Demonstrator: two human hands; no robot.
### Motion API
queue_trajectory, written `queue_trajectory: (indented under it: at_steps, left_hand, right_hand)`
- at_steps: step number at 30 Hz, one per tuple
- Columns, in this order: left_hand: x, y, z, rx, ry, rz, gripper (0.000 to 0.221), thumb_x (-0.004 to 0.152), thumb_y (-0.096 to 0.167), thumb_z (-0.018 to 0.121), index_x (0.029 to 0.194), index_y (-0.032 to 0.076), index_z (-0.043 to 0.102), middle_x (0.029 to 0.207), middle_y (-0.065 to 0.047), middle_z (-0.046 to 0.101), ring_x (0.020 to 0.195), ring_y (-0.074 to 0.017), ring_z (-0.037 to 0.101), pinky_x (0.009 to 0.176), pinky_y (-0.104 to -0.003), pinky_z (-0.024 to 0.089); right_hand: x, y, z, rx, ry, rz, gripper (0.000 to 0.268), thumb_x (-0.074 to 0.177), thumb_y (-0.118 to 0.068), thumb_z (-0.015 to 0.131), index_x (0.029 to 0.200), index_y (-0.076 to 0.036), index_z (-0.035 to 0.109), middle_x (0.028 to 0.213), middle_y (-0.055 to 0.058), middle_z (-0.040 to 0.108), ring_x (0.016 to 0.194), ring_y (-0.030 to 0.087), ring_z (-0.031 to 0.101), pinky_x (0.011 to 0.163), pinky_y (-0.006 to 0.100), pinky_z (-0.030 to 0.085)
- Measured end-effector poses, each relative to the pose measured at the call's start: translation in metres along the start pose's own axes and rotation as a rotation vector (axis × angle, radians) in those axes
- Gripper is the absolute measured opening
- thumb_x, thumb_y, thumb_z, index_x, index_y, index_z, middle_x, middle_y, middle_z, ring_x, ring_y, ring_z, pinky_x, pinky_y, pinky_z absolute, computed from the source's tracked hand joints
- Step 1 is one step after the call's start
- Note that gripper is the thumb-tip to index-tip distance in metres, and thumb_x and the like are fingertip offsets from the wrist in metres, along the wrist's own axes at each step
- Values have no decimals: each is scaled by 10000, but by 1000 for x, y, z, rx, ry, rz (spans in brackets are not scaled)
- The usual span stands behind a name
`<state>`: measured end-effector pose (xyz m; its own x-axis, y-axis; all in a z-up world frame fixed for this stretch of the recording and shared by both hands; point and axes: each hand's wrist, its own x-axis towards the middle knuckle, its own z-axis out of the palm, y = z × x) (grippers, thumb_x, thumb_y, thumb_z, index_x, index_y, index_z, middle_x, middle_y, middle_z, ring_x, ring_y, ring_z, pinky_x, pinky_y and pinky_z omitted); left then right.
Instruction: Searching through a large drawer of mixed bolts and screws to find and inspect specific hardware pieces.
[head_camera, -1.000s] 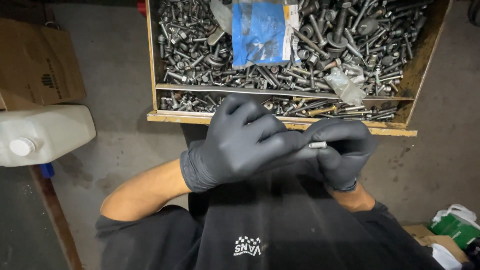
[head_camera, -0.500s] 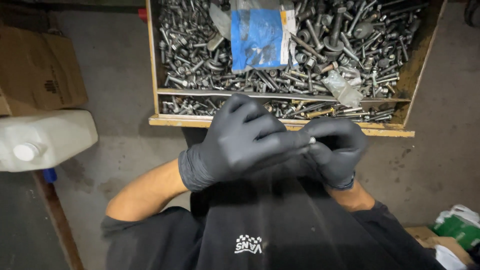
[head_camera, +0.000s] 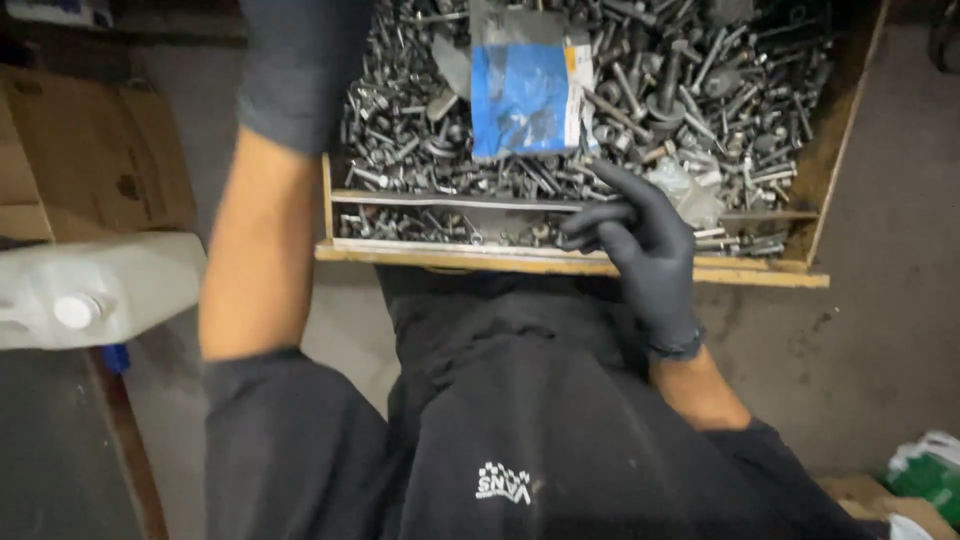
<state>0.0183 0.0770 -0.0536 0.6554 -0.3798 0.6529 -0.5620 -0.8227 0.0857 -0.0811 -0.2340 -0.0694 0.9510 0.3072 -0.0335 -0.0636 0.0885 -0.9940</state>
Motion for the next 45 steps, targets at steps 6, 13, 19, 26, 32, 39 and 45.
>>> queue_trajectory:
  at_steps: [6, 13, 19, 26, 32, 39, 45]
  left_hand:
    - [-43, 28, 3, -78, -361, 135, 177, 1047, 310, 712, 1186, 270, 610, 911, 57, 618, 872, -185, 649, 781, -348, 521]
    - [-103, 70, -9, -432, -1054, -193, 508, 877, 591, 691, 1205, 203, 666, 990, -53, 711, 950, -326, 707, 794, -457, 562]
    - [-148, 78, 22, -450, -1022, -234, 717, 705, 809, 727, 1124, 229, 731, 1056, -21, 703, 1014, -321, 655, 823, -446, 524]
    - [-150, 91, -7, -185, -874, -161, 685, 764, 761, 675, 1155, 200, 709, 1133, -36, 688, 1039, -291, 630, 806, -419, 510]
    - [-166, 92, -6, -127, -855, -223, 737, 716, 700, 755, 1223, 170, 688, 1277, -48, 617, 1111, -309, 599, 830, -444, 500]
    - [-161, 91, -11, -210, -869, -351, 687, 710, 671, 788, 1154, 152, 716, 1276, -46, 574, 1148, -329, 589, 898, -461, 484]
    - [-161, 94, -12, -217, -881, -397, 617, 693, 614, 832, 1096, 159, 728, 1279, -31, 560, 1195, -318, 569, 927, -462, 466]
  right_hand:
    - [14, 0, -9, -202, 28, 66, 354, 1026, 31, 569, 1376, 17, 620, 950, 222, 750, 894, 313, 765, 849, 392, 612]
    - [26, -4, -4, -544, -167, 208, 408, 947, 74, 595, 1286, -121, 713, 1026, 136, 782, 1028, 331, 750, 910, 456, 576]
    - [30, 0, 0, -548, -173, 312, 438, 959, 39, 538, 1337, -151, 651, 1064, 112, 787, 1059, 318, 740, 929, 456, 551]
    - [35, 8, 27, -580, -300, 321, 405, 945, 44, 543, 1299, -112, 665, 1054, 180, 784, 1032, 392, 740, 915, 517, 556]
    - [59, 8, 50, -692, -753, 269, 355, 972, -140, 566, 1322, -83, 586, 1148, 279, 741, 1066, 519, 683, 930, 613, 515]
    - [66, 9, 67, -825, -963, 280, 579, 948, -333, 634, 1403, -16, 467, 1183, 373, 653, 1104, 592, 626, 937, 673, 480]
    - [47, 35, 47, -927, -828, 329, 661, 910, -406, 712, 1454, -165, 425, 1189, 253, 676, 1151, 485, 652, 952, 579, 500]
